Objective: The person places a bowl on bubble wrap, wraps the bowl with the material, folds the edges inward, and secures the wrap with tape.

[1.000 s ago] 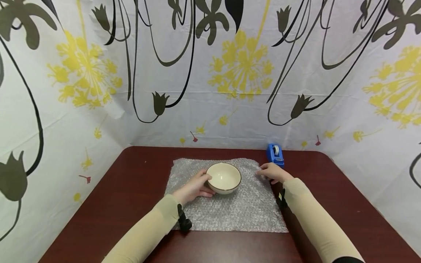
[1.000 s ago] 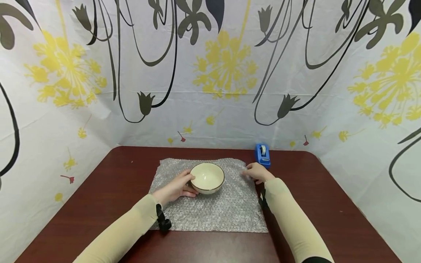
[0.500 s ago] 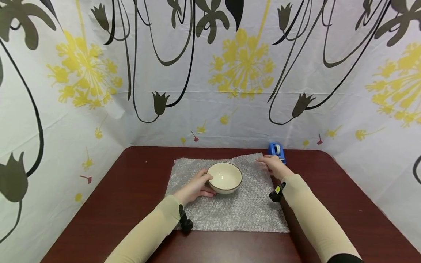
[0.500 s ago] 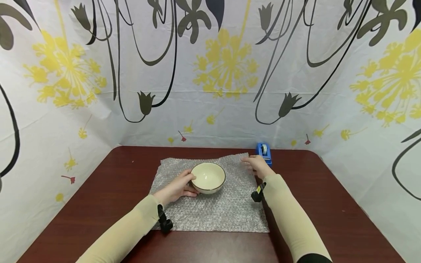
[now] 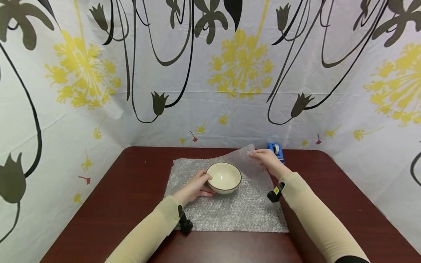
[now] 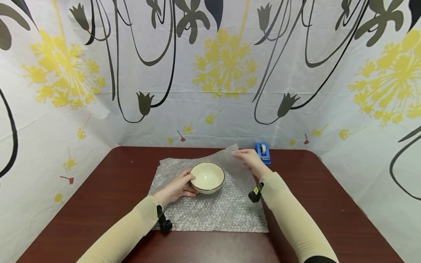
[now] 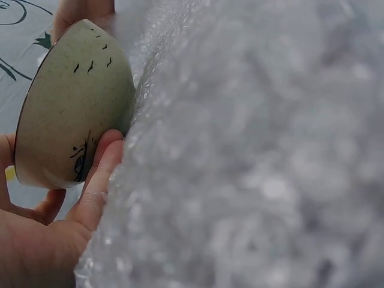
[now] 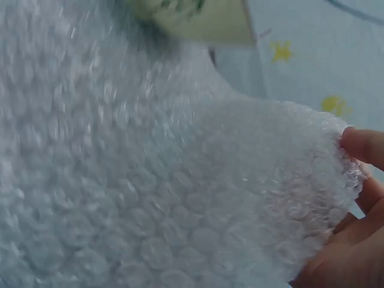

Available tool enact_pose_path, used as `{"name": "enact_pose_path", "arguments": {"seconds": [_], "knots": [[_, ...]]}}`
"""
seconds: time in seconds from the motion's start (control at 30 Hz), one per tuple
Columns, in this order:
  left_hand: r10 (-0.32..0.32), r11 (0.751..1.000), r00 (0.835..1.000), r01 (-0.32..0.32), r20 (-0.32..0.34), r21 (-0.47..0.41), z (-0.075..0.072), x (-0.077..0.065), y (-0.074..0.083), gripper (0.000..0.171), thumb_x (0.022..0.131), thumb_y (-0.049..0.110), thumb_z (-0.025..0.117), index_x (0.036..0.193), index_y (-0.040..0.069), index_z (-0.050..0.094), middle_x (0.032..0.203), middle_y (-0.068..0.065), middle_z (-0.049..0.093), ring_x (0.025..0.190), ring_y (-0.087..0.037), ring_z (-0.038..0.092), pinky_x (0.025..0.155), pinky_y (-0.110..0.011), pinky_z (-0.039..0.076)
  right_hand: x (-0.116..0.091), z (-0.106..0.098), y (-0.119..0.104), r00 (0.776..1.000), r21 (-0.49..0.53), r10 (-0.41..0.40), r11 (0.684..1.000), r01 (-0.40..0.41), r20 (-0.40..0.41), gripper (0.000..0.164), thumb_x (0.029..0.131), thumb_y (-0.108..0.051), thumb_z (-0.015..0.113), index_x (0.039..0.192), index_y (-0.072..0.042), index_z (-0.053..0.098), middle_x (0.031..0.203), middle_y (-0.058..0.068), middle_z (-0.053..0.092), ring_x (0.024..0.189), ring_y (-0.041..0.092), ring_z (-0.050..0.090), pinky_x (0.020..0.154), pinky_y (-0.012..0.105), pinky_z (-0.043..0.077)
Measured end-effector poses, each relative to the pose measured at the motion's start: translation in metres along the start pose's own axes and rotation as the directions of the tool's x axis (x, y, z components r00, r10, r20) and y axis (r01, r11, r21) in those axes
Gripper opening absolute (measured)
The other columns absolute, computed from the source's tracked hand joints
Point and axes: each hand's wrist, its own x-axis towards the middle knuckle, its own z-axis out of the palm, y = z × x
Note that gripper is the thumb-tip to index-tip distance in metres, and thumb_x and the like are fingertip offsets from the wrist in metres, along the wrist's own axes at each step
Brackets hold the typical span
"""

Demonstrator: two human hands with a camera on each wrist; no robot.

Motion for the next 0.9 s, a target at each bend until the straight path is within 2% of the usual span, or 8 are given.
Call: {"name": "enact_pose_path", "arguments": {"seconds": [0.1, 0.2, 0.3, 0.4, 0.5, 0.6, 0.8, 0.9], "knots": [[0.003, 1.000, 1.000, -0.003, -0.012, 0.001, 0.000, -0.001, -0.001, 0.062, 0.092, 0.023, 0.052, 0.147, 0.007, 0.029, 0.103, -0.023, 0.061, 0.071, -0.025, 0.068, 0.067, -0.042, 0.058, -0.008, 0.009, -0.013, 1.000, -0.033, -0.021, 0.999, 0.021, 0.002, 0.040, 0.095, -0.028, 0.063, 0.123, 0.000, 0.064, 0.094, 0.002, 0.063, 0.054, 0.009, 0.032, 0.051, 0.027, 0.035], [0.005, 1.000, 1.000, -0.005, -0.020, 0.005, 0.000, -0.001, -0.001, 0.062, 0.092, 0.024, 0.051, 0.148, 0.007, 0.029, 0.104, -0.022, 0.061, 0.071, -0.025, 0.068, 0.067, -0.042, 0.058, -0.016, 0.019, -0.023, 0.997, -0.080, -0.080, 0.993, 0.081, 0.021, 0.037, 0.094, -0.027, 0.064, 0.121, -0.001, 0.067, 0.125, 0.010, 0.061, 0.061, 0.005, 0.039, 0.054, 0.026, 0.037], [0.000, 1.000, 1.000, 0.000, -0.021, 0.002, 0.001, -0.001, 0.001, 0.062, 0.092, 0.025, 0.051, 0.148, 0.008, 0.030, 0.105, -0.022, 0.061, 0.071, -0.025, 0.068, 0.068, -0.042, 0.058, -0.028, 0.029, -0.035, 0.986, -0.134, -0.159, 0.977, 0.165, 0.058, 0.031, 0.093, -0.022, 0.065, 0.115, 0.000, 0.070, 0.116, 0.012, 0.065, 0.065, 0.008, 0.047, 0.058, 0.028, 0.042], [0.004, 1.000, 1.000, -0.004, -0.015, 0.000, 0.002, -0.001, 0.001, 0.062, 0.092, 0.024, 0.051, 0.148, 0.008, 0.030, 0.106, -0.022, 0.061, 0.071, -0.025, 0.068, 0.068, -0.042, 0.058, -0.037, 0.040, -0.038, 0.961, -0.213, -0.250, 0.939, 0.271, 0.120, 0.024, 0.093, -0.018, 0.064, 0.108, -0.002, 0.073, 0.104, 0.009, 0.070, 0.082, 0.015, 0.060, 0.071, 0.032, 0.050], [0.008, 1.000, 1.000, -0.008, -0.004, -0.008, 0.001, -0.002, 0.000, 0.062, 0.093, 0.024, 0.051, 0.148, 0.008, 0.030, 0.107, -0.022, 0.061, 0.072, -0.025, 0.068, 0.068, -0.042, 0.058, -0.040, 0.051, -0.037, 0.930, -0.302, -0.316, 0.883, 0.361, 0.188, 0.019, 0.093, -0.016, 0.064, 0.103, -0.005, 0.076, 0.102, 0.007, 0.072, 0.089, 0.017, 0.064, 0.076, 0.034, 0.052], [0.008, 1.000, 1.000, -0.008, 0.005, -0.018, 0.001, -0.002, -0.001, 0.062, 0.093, 0.023, 0.051, 0.148, 0.008, 0.029, 0.109, -0.023, 0.059, 0.072, -0.025, 0.068, 0.069, -0.042, 0.058, -0.040, 0.062, -0.031, 0.897, -0.389, -0.356, 0.812, 0.436, 0.263, 0.018, 0.093, -0.017, 0.064, 0.101, -0.007, 0.077, 0.096, 0.002, 0.072, 0.069, 0.008, 0.057, 0.063, 0.028, 0.048], [0.023, 1.000, 1.000, -0.023, 0.008, -0.018, 0.001, -0.002, -0.003, 0.062, 0.093, 0.023, 0.051, 0.148, 0.007, 0.027, 0.106, -0.022, 0.060, 0.072, -0.025, 0.068, 0.069, -0.042, 0.058, -0.047, 0.080, -0.027, 0.865, -0.536, -0.325, 0.684, 0.495, 0.383, 0.021, 0.093, -0.014, 0.061, 0.106, -0.007, 0.076, 0.094, 0.000, 0.072, 0.049, 0.005, 0.040, 0.054, 0.024, 0.042], [0.027, 1.000, 1.000, -0.027, 0.008, -0.014, 0.001, -0.002, -0.002, 0.061, 0.093, 0.023, 0.051, 0.148, 0.007, 0.028, 0.105, -0.022, 0.060, 0.073, -0.025, 0.068, 0.070, -0.042, 0.058, -0.048, 0.087, -0.023, 0.853, -0.601, -0.318, 0.608, 0.518, 0.413, 0.022, 0.093, -0.013, 0.060, 0.108, -0.005, 0.075, 0.090, 0.001, 0.072, 0.048, 0.003, 0.038, 0.055, 0.022, 0.042]]}}
